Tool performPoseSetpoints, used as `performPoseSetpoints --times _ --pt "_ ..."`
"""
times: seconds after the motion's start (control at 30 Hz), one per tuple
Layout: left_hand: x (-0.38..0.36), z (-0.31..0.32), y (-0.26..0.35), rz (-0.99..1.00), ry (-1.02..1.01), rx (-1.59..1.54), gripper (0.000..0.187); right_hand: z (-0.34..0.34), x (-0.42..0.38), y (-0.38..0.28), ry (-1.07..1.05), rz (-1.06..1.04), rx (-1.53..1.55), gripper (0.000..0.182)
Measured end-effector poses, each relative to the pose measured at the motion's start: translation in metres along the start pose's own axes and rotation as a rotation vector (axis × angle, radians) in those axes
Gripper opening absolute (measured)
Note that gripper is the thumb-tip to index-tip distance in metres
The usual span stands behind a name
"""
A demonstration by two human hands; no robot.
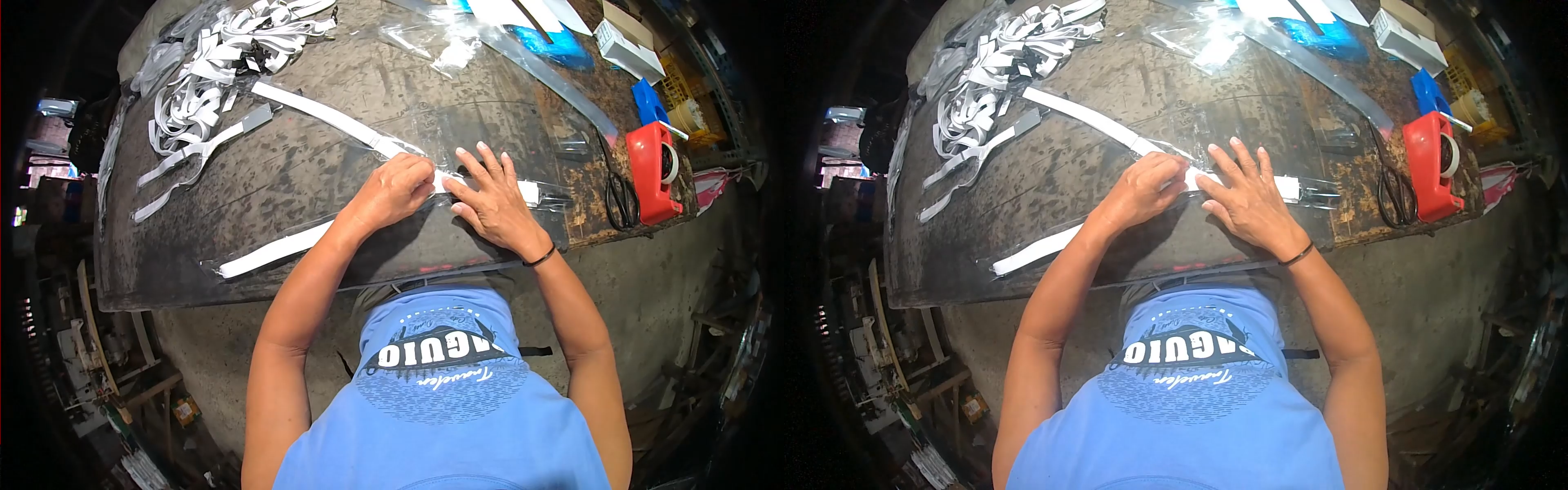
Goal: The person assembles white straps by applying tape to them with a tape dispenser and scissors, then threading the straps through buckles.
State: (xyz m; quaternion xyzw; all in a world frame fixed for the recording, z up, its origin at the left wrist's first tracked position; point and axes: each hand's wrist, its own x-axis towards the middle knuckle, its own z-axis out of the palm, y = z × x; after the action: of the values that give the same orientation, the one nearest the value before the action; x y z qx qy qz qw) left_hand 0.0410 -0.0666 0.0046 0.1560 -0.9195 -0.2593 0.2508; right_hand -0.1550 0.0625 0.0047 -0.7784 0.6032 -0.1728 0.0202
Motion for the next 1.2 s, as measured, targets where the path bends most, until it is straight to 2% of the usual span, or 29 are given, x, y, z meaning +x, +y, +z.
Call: performPoseSetpoints --times 0.27,0.43,0.73,0.87,0.97,1.03,1.07,1.13,1.17,1.2 --pt "-0.001 0.01 0.0 -0.013 0.056 0.111 0.018 0.001 0.005 -0.004 0.017 0.029 0.075 0.042" --pt "0.002 0.012 0.0 0.116 0.065 0.253 0.014 0.009 0.005 -0.002 0.044 0.019 0.147 0.038" --pt "0.007 0.009 0.001 0.162 0.08 0.272 0.015 0.015 0.027 -0.011 0.324 0.089 0.327 0.032" --pt "0.005 0.006 -0.001 0.156 0.092 0.247 0.015 0.026 0.034 -0.015 0.371 0.131 0.285 0.019" --pt "0.004 -0.011 -0.017 0.057 -0.006 0.077 0.017 0.029 0.035 -0.018 0.347 0.165 0.299 0.013" --pt "0.003 -0.032 -0.034 -0.11 0.132 0.102 0.025 0.03 0.034 -0.019 0.385 0.16 0.292 0.011" --pt "-0.004 -0.037 -0.052 -0.295 0.088 0.236 0.038 0.031 0.034 -0.019 0.384 0.155 0.295 0.011" --pt "-0.012 -0.048 -0.077 -0.527 -0.009 0.499 0.045 0.033 0.034 -0.018 0.411 0.122 0.268 0.012" --pt "-0.014 -0.058 -0.089 -0.528 -0.006 0.505 0.045 0.032 0.034 -0.019 0.415 0.118 0.27 0.012" --pt "-0.014 -0.068 -0.102 -0.499 -0.13 0.568 0.046 0.031 0.034 -0.02 0.41 0.12 0.263 0.013"
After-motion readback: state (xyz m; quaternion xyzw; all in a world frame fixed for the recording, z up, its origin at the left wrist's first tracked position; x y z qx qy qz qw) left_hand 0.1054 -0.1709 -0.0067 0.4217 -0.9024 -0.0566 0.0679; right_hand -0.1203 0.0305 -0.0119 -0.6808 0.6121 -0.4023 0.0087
